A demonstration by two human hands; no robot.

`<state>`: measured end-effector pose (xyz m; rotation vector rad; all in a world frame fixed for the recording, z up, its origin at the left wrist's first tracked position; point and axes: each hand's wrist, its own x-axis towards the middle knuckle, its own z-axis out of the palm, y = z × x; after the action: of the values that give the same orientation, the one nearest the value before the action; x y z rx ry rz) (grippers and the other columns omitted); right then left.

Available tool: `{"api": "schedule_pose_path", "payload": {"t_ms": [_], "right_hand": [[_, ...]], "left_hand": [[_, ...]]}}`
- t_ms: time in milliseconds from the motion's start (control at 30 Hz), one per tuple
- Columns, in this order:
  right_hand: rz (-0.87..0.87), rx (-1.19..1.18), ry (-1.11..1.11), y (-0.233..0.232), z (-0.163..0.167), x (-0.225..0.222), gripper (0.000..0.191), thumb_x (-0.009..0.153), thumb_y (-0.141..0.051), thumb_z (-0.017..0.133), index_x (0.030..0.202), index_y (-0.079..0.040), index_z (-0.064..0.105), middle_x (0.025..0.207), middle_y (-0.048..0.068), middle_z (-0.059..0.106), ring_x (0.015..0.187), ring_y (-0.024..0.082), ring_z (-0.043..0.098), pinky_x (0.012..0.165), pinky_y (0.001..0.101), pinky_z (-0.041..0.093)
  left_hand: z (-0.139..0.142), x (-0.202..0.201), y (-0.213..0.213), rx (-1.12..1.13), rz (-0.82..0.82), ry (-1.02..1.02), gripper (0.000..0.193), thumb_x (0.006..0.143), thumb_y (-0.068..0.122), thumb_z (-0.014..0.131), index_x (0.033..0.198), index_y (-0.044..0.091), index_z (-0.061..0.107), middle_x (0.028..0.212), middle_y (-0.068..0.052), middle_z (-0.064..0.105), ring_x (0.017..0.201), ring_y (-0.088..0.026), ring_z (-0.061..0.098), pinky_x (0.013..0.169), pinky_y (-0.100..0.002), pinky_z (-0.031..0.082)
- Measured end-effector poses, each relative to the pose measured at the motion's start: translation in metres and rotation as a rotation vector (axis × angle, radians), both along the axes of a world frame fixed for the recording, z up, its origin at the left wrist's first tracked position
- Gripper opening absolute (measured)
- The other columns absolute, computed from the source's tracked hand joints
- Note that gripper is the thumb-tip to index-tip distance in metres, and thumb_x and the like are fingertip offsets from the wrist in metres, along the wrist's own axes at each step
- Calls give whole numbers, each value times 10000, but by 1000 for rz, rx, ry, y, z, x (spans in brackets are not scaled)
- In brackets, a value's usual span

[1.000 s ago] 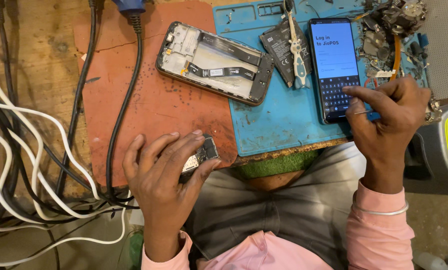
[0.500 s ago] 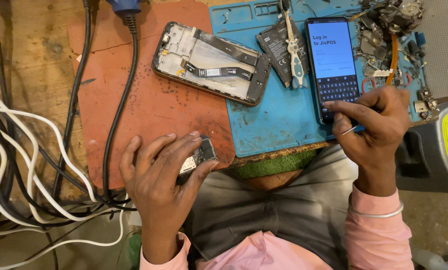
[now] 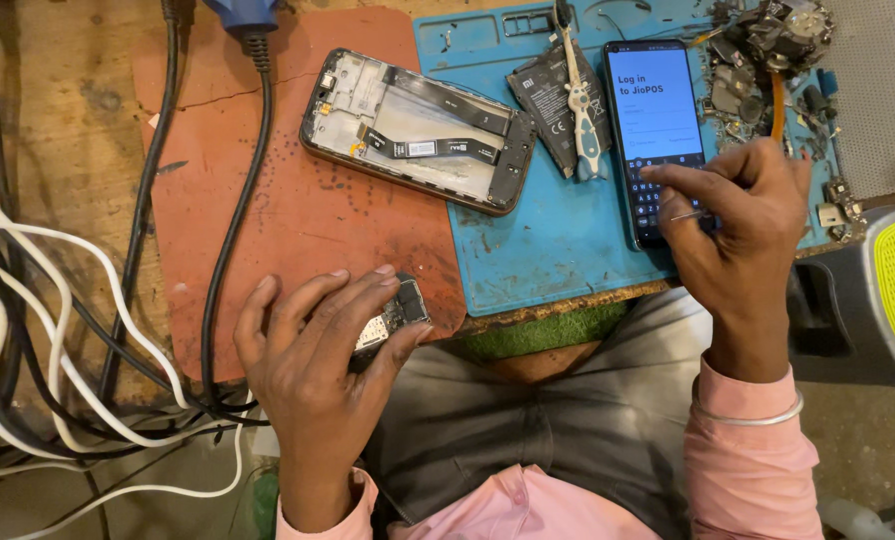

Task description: The person works on a disassembled smartphone at a repair bench, manipulating the exposed motherboard with their fingers and tweezers, cleaning it with a cotton swab, and typing on a second phone's screen. The phone's frame, battery, and other components lie on the work mat nearby.

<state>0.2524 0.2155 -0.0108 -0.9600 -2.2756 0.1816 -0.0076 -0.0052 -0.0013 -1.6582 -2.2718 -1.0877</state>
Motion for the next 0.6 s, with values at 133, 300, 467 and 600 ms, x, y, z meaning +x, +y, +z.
{"api": "schedule_pose_path", "payload": {"t_ms": [133,300,467,600], "right_hand": [[-32,-38,97,1,-5,3,211,999,-42,740,1155,-164,814,956,39,537,920,197,510,835,301,376],[-28,57,25,2,-7,3,176,972,-35,770,1109,-139,813,913,49,514,936,214,516,873,339,369],[-17,38,7,0,-3,0,175,951,-38,773,1091,-136,814,893,38,522,890,207,505,846,351,357],[-18,-14,71,0,-3,-1,187,961,-53,768,1110,-156,812,906,30,518,901,196,504,806,322,362]], "left_hand": [[0,0,0,3,-4,-3,394,835,380,857,1146,172,732,1158,52,755,1142,-191,636,1159,-440,316],[0,0,-1,2,-5,-9,384,838,370,854,1146,176,733,1159,52,756,1150,-188,636,1168,-440,314],[0,0,-2,-12,3,-6,383,842,378,851,1148,179,736,1150,54,758,1148,-192,634,1165,-436,308],[-1,-1,-2,-10,0,-2,383,843,379,846,1150,178,735,1151,53,759,1151,-193,634,1167,-436,308]]}}
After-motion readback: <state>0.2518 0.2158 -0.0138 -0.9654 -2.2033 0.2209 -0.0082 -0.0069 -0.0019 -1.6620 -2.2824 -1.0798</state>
